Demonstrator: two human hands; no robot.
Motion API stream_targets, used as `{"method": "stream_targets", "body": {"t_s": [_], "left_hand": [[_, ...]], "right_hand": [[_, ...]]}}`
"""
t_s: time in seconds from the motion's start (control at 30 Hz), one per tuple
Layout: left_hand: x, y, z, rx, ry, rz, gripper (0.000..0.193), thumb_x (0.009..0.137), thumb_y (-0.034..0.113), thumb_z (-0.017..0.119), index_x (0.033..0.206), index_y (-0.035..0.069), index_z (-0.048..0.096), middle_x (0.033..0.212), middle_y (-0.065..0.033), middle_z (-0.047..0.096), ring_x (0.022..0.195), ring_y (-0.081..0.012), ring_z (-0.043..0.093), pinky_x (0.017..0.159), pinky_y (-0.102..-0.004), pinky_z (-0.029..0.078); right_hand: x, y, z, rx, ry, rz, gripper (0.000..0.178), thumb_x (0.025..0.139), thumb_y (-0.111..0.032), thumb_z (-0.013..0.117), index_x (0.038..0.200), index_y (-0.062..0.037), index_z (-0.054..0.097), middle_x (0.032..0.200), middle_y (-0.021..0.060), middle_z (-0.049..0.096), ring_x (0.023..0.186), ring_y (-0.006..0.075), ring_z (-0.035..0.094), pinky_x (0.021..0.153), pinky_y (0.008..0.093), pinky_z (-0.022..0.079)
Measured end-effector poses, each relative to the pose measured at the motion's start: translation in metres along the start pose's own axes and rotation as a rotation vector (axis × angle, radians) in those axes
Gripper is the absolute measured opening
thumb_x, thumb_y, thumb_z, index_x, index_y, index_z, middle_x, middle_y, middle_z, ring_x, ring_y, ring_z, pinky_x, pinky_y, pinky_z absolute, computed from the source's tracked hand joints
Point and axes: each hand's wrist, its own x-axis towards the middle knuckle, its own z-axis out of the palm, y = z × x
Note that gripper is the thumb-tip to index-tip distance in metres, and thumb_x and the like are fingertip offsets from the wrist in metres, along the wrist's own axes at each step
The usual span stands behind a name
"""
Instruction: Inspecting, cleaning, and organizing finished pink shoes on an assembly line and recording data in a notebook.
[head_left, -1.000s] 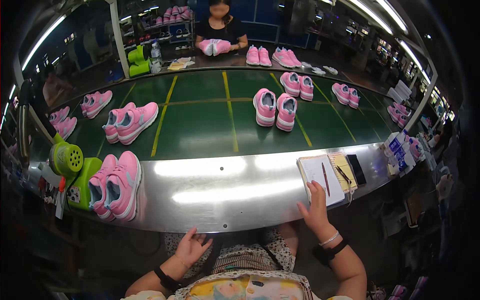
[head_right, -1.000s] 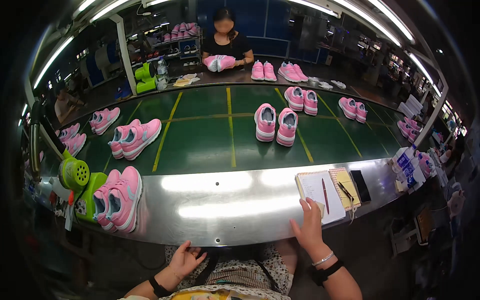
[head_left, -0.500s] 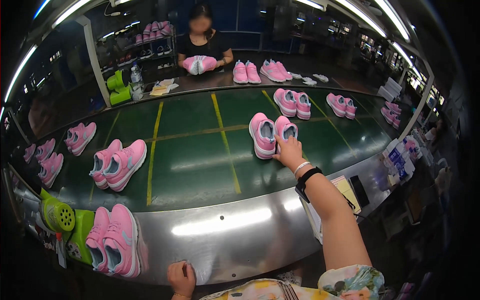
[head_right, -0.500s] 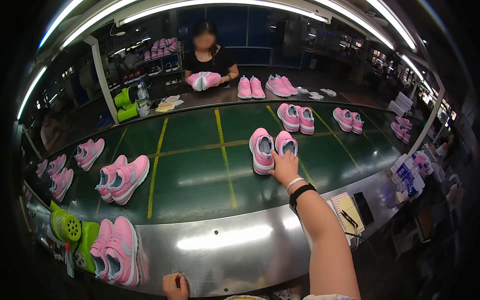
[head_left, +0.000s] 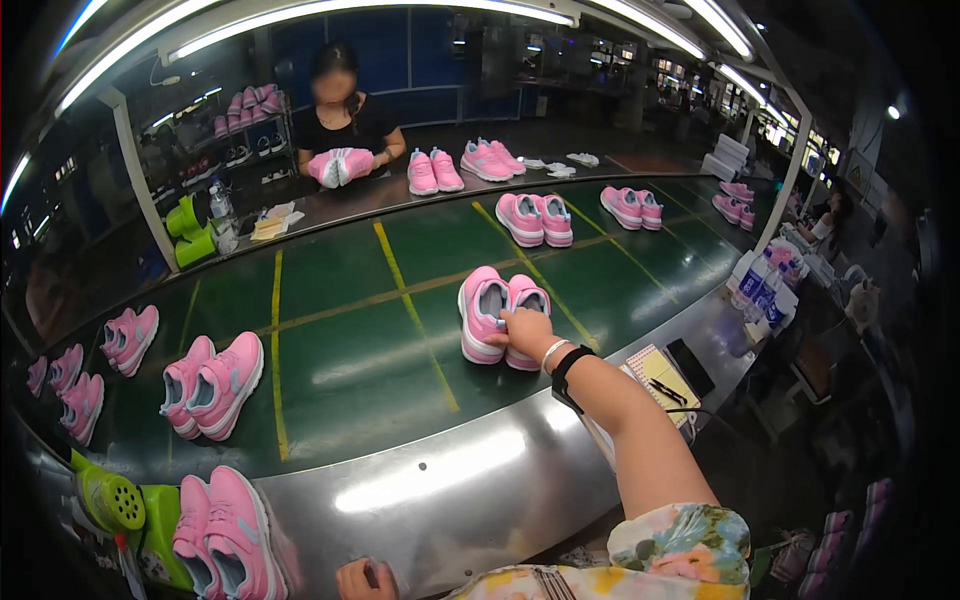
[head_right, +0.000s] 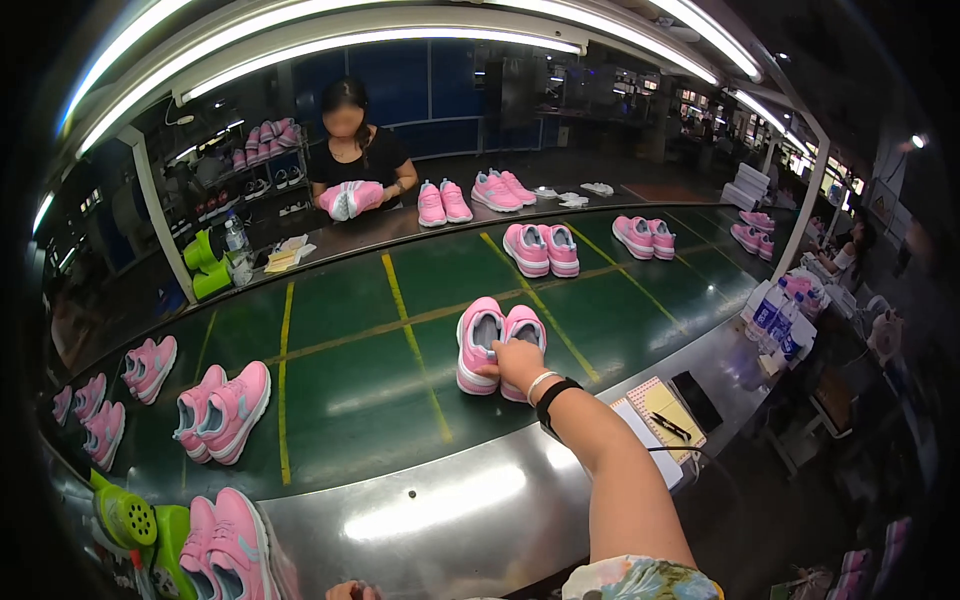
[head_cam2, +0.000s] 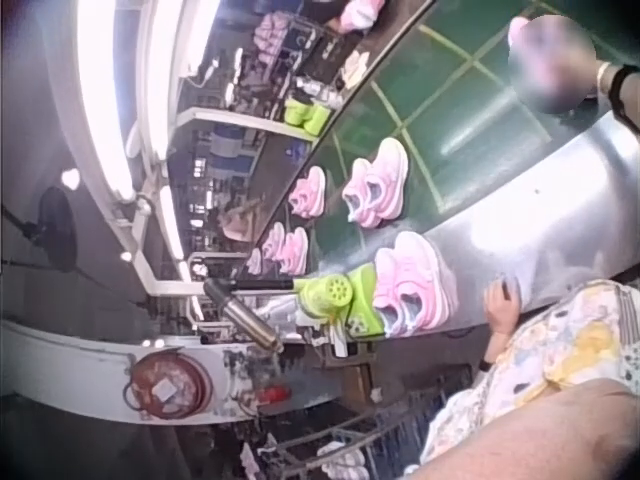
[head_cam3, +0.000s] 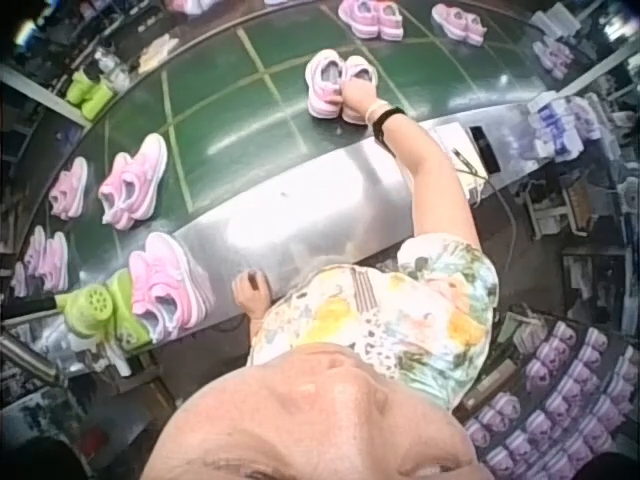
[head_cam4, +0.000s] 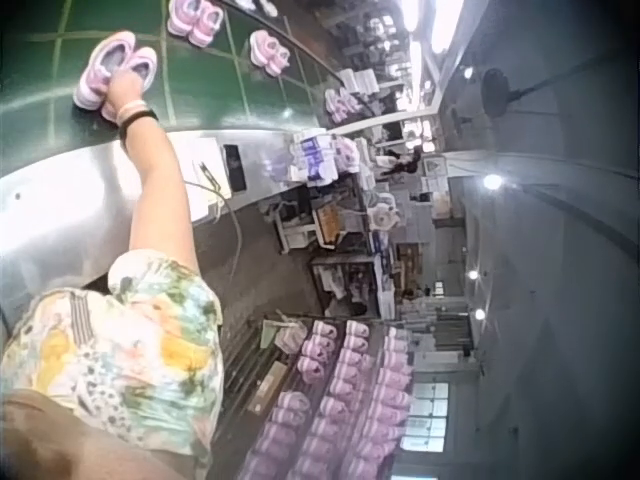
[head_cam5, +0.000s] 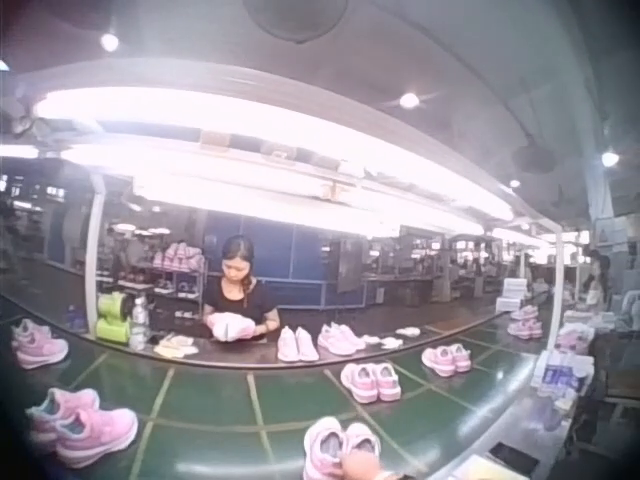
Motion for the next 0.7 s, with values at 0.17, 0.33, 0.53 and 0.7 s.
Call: {"method": "stream_targets", "body": {"t_s": [0.17,0.33,0.53,0.7], "left_hand": [[0.012,-0.006,-0.006,-0.028,-0.103,-0.124,0.02,0.079,0.023,0.062,0.086,0.005,0.061,0.081,-0.0147,0.059,0.078,-0.0352,0.055,0.07,-0.0433,0.043],[0.036,0.001,0.008,-0.628,-0.312,-0.43,0.043,0.082,0.014,0.059,0.12,-0.001,0.046,0.109,-0.0132,0.054,0.097,-0.0245,0.054,0.085,-0.0351,0.042],[0.055,0.025,0.03,-0.813,-0.49,-0.317,0.072,0.081,0.014,0.06,0.139,-0.001,0.021,0.127,-0.0193,0.042,0.116,-0.0276,0.045,0.097,-0.0356,0.037],[0.062,0.038,0.017,-1.02,-0.585,-0.408,0.079,0.075,0.004,0.064,0.139,0.0,0.018,0.124,-0.0172,0.045,0.113,-0.0256,0.048,0.096,-0.0346,0.039]], "right_hand": [[-0.098,-0.066,-0.068,0.207,-0.151,-0.236,0.057,0.074,-0.063,0.056,0.082,-0.0068,0.058,0.074,0.0125,0.064,0.074,0.031,0.063,0.062,0.042,0.047],[-0.216,-0.14,-0.098,0.345,-0.225,-0.454,0.045,0.073,-0.054,0.062,0.082,-0.01,0.057,0.072,0.0086,0.057,0.073,0.0274,0.06,0.059,0.0396,0.047],[-0.261,-0.155,-0.081,0.608,-0.036,-0.494,0.045,0.075,-0.038,0.068,0.109,-0.0107,0.056,0.087,0.0115,0.055,0.079,0.0293,0.055,0.069,0.0375,0.046],[-0.251,-0.119,-0.04,0.801,-0.178,0.093,0.076,0.074,-0.034,0.071,0.134,-0.005,0.035,0.101,0.0182,0.056,0.094,0.0323,0.054,0.084,0.0372,0.044]]}}
